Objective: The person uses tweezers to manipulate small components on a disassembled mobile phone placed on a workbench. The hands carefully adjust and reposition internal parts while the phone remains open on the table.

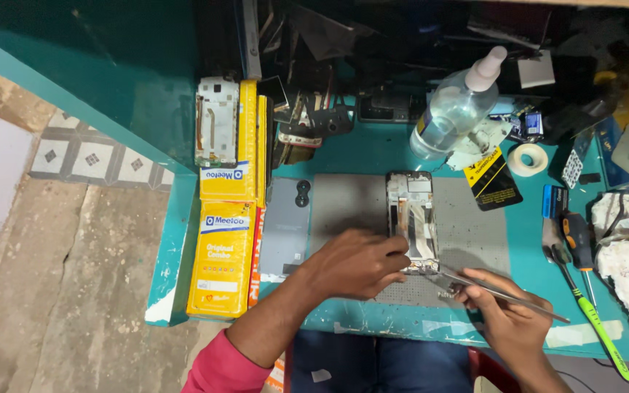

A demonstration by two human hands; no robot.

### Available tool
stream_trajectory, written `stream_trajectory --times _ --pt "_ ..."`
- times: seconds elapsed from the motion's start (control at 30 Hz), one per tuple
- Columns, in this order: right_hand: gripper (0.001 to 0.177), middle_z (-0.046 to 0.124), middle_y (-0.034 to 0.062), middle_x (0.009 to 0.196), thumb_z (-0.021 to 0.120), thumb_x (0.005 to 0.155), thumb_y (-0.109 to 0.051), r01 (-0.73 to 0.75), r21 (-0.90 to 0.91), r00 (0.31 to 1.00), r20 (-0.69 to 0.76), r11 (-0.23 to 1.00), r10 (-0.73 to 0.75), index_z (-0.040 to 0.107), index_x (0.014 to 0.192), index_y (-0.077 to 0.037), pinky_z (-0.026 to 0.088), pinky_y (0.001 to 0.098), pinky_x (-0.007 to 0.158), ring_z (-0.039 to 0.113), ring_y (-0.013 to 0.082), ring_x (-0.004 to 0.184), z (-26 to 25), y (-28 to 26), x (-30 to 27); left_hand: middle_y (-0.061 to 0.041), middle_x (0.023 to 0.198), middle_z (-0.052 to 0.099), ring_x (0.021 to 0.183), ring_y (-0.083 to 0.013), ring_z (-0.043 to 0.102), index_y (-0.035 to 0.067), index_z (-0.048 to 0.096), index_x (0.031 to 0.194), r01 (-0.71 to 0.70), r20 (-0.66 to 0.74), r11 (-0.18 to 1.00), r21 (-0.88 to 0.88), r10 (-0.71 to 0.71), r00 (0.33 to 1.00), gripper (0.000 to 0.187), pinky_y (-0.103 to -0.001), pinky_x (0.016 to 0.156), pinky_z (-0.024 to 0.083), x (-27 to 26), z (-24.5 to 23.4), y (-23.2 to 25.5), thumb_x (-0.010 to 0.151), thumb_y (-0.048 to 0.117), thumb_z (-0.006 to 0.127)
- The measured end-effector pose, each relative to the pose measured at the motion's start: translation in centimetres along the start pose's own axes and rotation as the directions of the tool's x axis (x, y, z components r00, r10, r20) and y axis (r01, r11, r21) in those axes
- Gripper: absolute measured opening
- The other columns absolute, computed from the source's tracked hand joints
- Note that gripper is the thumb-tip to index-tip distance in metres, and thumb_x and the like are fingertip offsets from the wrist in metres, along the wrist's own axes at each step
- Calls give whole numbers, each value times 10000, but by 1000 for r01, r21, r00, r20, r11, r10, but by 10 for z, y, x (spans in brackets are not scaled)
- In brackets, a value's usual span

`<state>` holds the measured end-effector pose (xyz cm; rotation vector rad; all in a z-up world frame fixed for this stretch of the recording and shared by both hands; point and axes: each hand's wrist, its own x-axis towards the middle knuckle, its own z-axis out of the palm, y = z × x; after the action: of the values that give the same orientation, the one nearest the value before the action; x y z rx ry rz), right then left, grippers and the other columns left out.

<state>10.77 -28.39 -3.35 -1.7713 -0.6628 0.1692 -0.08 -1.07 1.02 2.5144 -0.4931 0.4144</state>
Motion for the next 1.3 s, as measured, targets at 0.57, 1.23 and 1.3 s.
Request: stream_trajectory --times 0.57,1.23,1.3 --pt "130 709 80 696 750 944 -144 110 -540 966 -140 835 -218 704 985 -29 492 310 507 688 149 558 -23 -6 25 -70 1002 658 813 -292 703 92 712 941 -40 -68 999 -35 37 997 189 -444 730 545 2 -7 13 960 280 703" --pt "363 649 106 650 804 908 -195 140 -619 964 -92 773 -249 735 1235 -54 433 310 485 560 135 466 -6 -26 25 -75 991 636 797 -290 694 100 711 923 -51 -45 999 -3 51 998 192 -449 721 537 1 -7 11 968 283 672" --pt "390 645 112 648 795 912 -208 170 -664 959 -60 728 -278 731 1268 -62 442 324 490 560 147 467 -5 -29 26 -71 979 633 799 -290 694 103 711 924 -37 -46 999 -10 37 998 194 -451 733 538 0 -7 10 976 285 668"
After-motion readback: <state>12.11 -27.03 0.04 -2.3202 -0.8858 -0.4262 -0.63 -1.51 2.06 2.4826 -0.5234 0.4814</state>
